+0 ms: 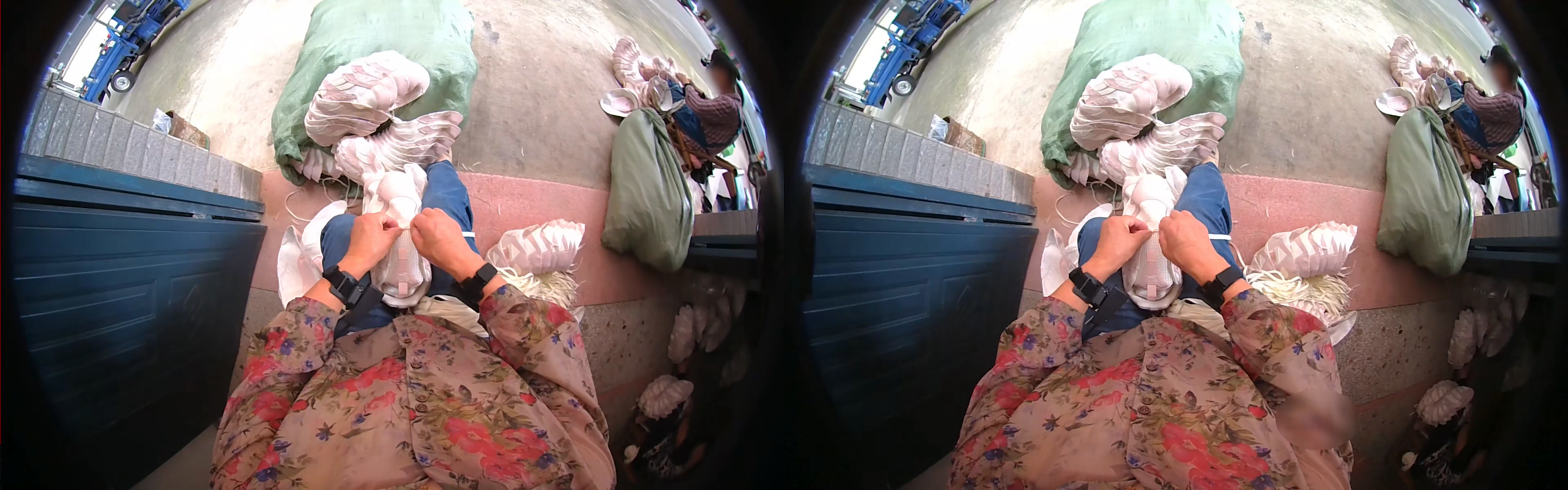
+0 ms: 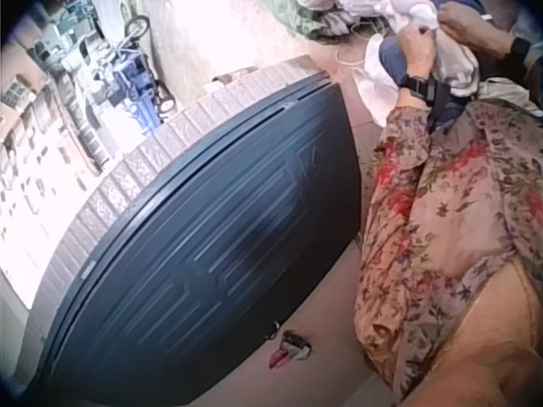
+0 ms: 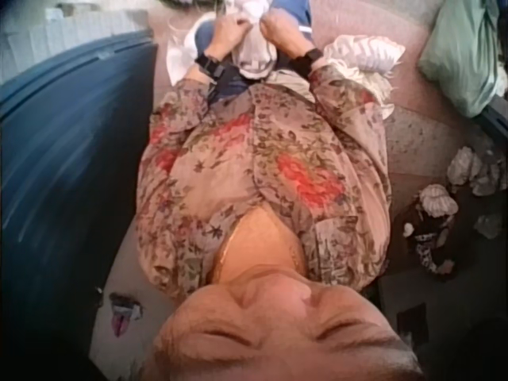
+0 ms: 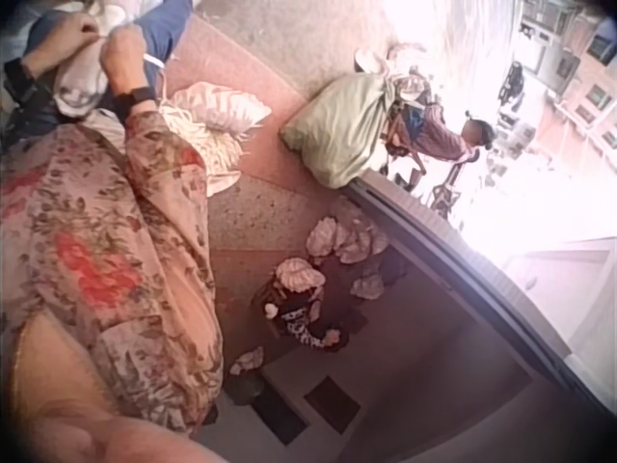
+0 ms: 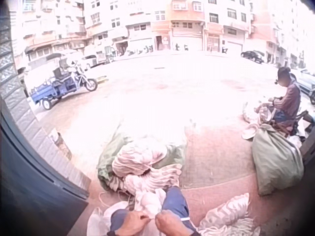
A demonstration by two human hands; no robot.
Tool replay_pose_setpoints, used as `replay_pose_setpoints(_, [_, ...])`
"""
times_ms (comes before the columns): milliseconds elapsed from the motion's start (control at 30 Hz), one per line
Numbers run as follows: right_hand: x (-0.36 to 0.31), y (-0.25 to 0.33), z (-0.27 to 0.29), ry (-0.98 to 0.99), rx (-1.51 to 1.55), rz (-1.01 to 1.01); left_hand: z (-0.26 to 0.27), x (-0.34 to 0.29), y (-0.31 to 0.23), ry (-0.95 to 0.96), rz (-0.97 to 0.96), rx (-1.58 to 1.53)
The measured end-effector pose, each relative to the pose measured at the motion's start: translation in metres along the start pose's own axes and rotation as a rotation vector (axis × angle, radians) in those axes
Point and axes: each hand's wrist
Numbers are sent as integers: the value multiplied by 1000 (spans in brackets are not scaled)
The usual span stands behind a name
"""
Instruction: The recorder uses elastic bands to bundle together white shoe upper components.
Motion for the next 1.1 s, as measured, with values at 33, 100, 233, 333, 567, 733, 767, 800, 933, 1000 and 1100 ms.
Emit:
replay_pose_setpoints(33, [0, 0, -1, 1, -1, 0, 0, -1, 0, 1, 13, -13])
replay_pose_setpoints(100, [1, 0, -3, 7, -5, 35, 0, -2, 1, -4, 2, -26])
replay_pose_setpoints(233, [2, 8, -5, 5, -31, 57, 1, -6, 2, 0, 11, -48])
replay_pose_setpoints(333, [1, 7, -6, -49, 30, 71, 3, -14, 11, -80, -69, -116])
replay_pose_setpoints(567, [1, 6, -22, -92, 231, -52, 2, -16, 4, -157, -275, 127])
replay_pose_setpoints(733, [7, -1, -21, 17, 317, -164, -3, -2, 15, 37, -350, 144])
replay_pose_setpoints(767, [8, -2, -22, 25, 327, -188, -2, 1, 15, 35, -354, 145])
replay_pose_setpoints(800, [8, -3, -21, 33, 337, -211, 1, 4, 16, 39, -454, 159])
replay_pose_setpoints(933, [-1, -10, 18, 68, 314, -319, 51, 22, 38, -131, -647, 370])
replay_pose_setpoints(1000, [-6, -22, 49, 211, 392, -507, 105, 29, 75, -237, -597, 467])
replay_pose_setpoints(1100, [-13, -40, 42, 124, 373, -365, 135, 26, 65, -317, -309, 419])
Point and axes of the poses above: each hand's wrist, its own x-axis towards the middle knuckle, its own z-axis out of the back of the hand, y = z × x, and after that the axes turned 10 degrees about -y, right-handed
